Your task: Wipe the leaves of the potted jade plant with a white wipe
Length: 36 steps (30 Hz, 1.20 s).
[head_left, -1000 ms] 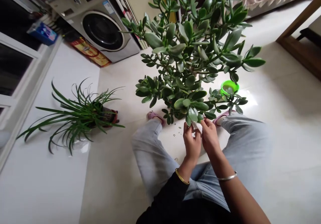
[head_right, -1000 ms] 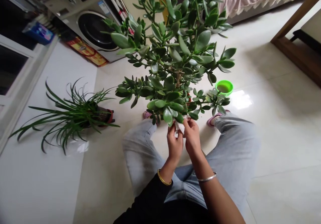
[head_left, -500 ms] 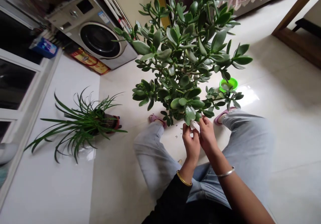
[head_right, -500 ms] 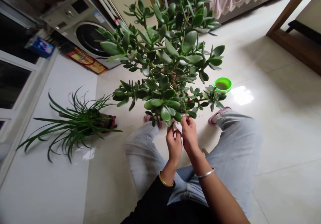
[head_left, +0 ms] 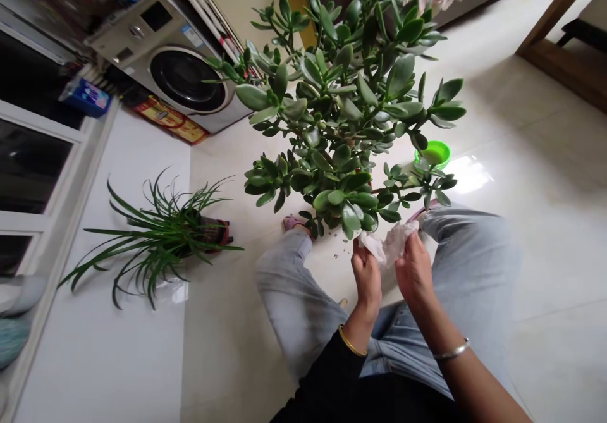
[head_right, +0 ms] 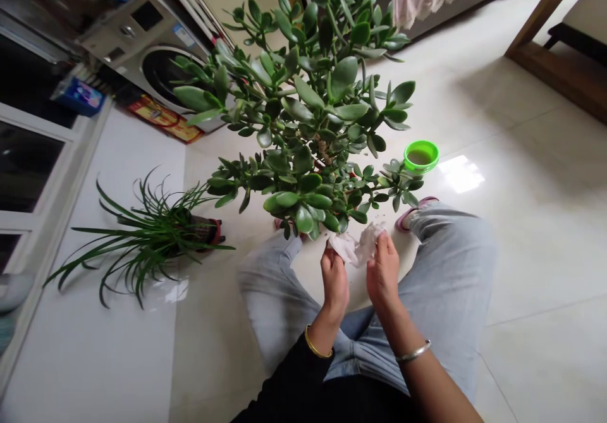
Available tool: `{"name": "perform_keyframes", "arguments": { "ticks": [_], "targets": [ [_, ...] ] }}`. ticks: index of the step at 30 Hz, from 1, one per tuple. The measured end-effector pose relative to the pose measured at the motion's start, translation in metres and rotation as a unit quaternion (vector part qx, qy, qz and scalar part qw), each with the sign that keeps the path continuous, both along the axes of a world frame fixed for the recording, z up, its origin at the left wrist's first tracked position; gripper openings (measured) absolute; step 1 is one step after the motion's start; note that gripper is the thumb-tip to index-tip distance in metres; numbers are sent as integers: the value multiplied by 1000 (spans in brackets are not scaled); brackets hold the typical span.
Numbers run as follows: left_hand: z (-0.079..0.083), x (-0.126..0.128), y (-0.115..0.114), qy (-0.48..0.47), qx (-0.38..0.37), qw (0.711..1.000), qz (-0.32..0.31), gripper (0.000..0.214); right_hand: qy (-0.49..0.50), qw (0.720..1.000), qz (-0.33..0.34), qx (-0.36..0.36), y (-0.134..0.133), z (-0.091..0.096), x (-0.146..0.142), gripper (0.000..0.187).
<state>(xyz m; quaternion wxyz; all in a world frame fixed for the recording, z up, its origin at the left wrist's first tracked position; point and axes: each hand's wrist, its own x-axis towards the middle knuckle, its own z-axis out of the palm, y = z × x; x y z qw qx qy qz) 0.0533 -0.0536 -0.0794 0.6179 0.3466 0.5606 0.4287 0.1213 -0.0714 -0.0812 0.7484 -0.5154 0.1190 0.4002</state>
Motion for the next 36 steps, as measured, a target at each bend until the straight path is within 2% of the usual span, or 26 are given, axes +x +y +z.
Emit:
{"name": "perform_keyframes", "arguments": {
  "ticks": [4, 9, 14, 18, 22, 28, 31, 36],
  "targets": [
    [9, 3, 6, -11, 12, 1000, -16, 38, -59, 998, 32, 9, 22, 5, 7, 41],
    [20, 13, 23, -20, 39, 997, -56, 26, -64, 996, 55, 8, 41, 20, 7, 35],
    [24, 18, 28, 38, 46, 996, -65, 19, -91, 993, 71, 15, 44, 26, 11, 29],
    [25, 18, 27, 63, 42, 995, -66, 18, -76, 987, 133, 37, 42, 20, 19, 33],
    [26, 16, 27, 59, 39, 996, -62, 18, -65, 979, 187, 49, 40, 17, 24, 28],
    [27, 15, 27, 48, 55, 996, -55, 15, -101, 981, 160, 40, 38, 14, 19, 36],
    [27, 14, 25, 45, 65, 995, -63, 13, -128, 981, 145, 4, 37, 14, 19, 38],
    [25, 11, 24, 84, 76, 990, -81, 13, -168, 976, 135, -18, 45, 21, 24, 41]
  ]
}}
